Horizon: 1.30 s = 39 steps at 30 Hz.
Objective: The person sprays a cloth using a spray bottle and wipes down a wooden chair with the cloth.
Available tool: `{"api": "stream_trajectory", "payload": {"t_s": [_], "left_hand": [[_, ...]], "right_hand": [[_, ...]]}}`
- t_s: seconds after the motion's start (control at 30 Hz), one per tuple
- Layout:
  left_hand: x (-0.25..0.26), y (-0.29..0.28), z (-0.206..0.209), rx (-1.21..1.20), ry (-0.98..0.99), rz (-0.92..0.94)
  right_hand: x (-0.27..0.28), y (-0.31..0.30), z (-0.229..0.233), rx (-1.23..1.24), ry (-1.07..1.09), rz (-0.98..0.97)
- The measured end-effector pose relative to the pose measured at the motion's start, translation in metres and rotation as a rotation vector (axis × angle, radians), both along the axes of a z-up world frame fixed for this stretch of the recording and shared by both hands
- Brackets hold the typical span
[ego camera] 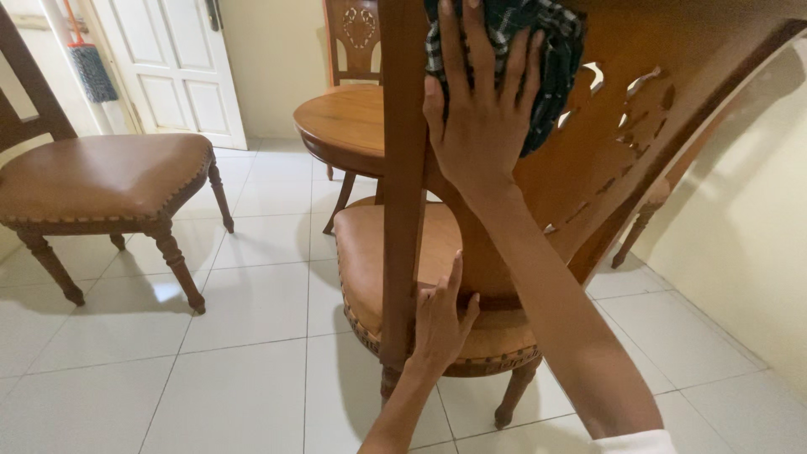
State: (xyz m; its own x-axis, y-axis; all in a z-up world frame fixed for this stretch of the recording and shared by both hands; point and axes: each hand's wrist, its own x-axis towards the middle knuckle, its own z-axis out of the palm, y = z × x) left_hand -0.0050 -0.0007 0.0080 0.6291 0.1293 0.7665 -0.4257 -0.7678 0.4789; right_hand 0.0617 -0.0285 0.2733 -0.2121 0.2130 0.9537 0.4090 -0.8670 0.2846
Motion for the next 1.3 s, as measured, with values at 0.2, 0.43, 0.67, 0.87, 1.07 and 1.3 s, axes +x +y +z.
{"api": "stream_trajectory", "payload": {"t_s": [0.2,0.43,0.67,0.87,1.07,1.3], "left_hand": [[-0.001,0.000,0.001,-0.036,-0.144,0.000],[-0.004,0.001,0.003,-0.093,-0.048,-0.051],[-0.003,0.001,0.004,-0.134,-0.019,-0.077],[0.005,0.002,-0.001,-0.104,0.148,-0.032],[0.008,0.000,-0.001,-0.083,0.088,0.004],[0.008,-0.009,-0.001,-0.109,0.081,0.016]], "right_hand": [[0.005,-0.022,-0.028,-0.152,-0.061,-0.014],[0.006,-0.029,-0.077,-0.193,-0.004,0.003],[0.007,-0.047,-0.115,-0.263,0.119,0.001],[0.016,-0.059,-0.124,-0.167,0.127,0.056],[0.033,-0.081,-0.143,0.112,0.126,0.120],[0.030,-0.100,-0.162,0.355,0.314,0.192]]}}
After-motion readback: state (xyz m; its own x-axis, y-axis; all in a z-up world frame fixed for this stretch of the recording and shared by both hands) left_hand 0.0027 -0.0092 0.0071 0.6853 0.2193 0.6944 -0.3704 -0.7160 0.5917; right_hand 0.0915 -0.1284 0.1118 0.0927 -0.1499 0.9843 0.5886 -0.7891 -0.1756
